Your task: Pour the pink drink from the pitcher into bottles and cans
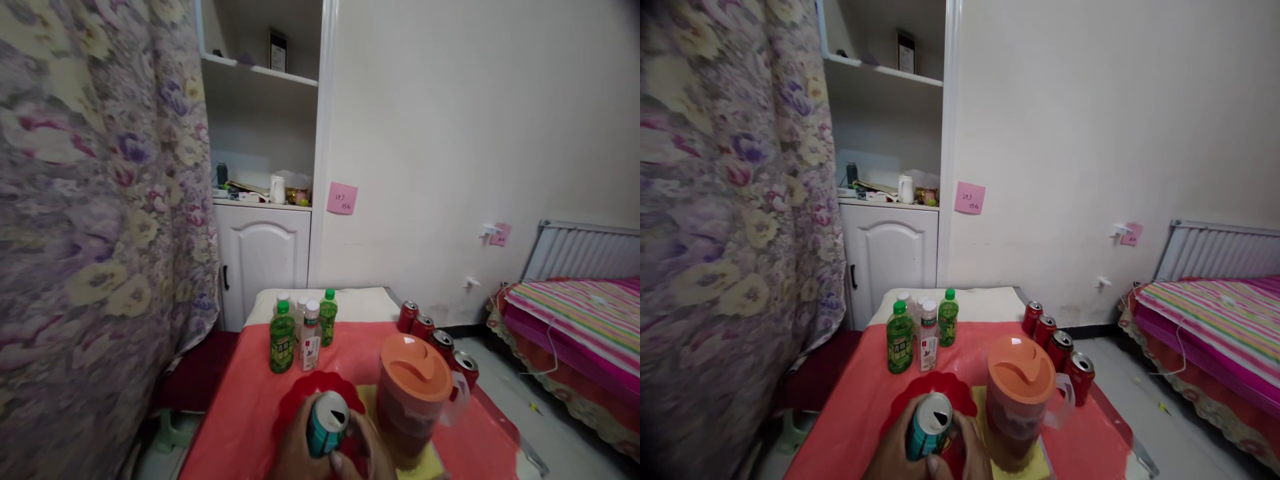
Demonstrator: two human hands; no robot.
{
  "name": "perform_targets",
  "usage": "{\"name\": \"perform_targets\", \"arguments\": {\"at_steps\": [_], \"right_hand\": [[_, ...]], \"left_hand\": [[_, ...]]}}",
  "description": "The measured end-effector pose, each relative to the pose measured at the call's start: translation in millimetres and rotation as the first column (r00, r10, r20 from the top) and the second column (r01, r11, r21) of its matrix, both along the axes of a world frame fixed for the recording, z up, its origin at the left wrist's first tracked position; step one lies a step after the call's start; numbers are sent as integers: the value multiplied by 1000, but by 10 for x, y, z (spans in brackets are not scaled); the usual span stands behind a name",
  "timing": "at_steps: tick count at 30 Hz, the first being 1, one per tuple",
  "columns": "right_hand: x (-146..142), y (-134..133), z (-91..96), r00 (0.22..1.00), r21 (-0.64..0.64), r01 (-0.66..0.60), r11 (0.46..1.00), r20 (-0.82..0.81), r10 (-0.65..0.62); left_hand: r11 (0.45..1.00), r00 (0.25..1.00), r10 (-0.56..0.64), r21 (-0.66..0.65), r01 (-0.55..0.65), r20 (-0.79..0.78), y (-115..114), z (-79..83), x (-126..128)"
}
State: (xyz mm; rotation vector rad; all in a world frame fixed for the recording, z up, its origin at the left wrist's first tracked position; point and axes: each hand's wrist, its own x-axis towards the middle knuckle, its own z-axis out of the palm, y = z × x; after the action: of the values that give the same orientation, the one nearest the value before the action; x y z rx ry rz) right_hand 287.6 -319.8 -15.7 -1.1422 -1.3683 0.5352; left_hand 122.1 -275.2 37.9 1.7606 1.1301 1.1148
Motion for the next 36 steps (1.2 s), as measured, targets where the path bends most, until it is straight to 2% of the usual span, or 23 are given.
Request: {"name": "perform_targets", "arguments": {"at_steps": [4,9,12,17,23,28,36], "right_hand": [[28,54,16,992,-24,-105,994,62,107],[-15,74,35,990,-60,-142,988,1,142],[-60,84,41,991,-43,-126,991,-51,124],[-127,101,62,986,-70,-150,986,-81,144],[-204,127,28,971,-83,-154,985,-196,136],[-147,107,80,969,-105,-207,973,-161,188],[-100,124,14,985,-93,-151,984,-100,142]], "left_hand": [[997,999,-30,-77,28,-32,-8,80,-19],[991,996,-6,-133,-6,-90,-15,89,-13],[993,996,-23,-117,13,-86,4,21,-43],[999,989,25,-23,-29,-148,34,-68,-94],[998,981,45,-39,-54,-189,8,-22,-86],[998,978,38,-50,-49,-205,5,-16,-86],[999,988,36,3,-36,-153,37,-86,-102]]}}
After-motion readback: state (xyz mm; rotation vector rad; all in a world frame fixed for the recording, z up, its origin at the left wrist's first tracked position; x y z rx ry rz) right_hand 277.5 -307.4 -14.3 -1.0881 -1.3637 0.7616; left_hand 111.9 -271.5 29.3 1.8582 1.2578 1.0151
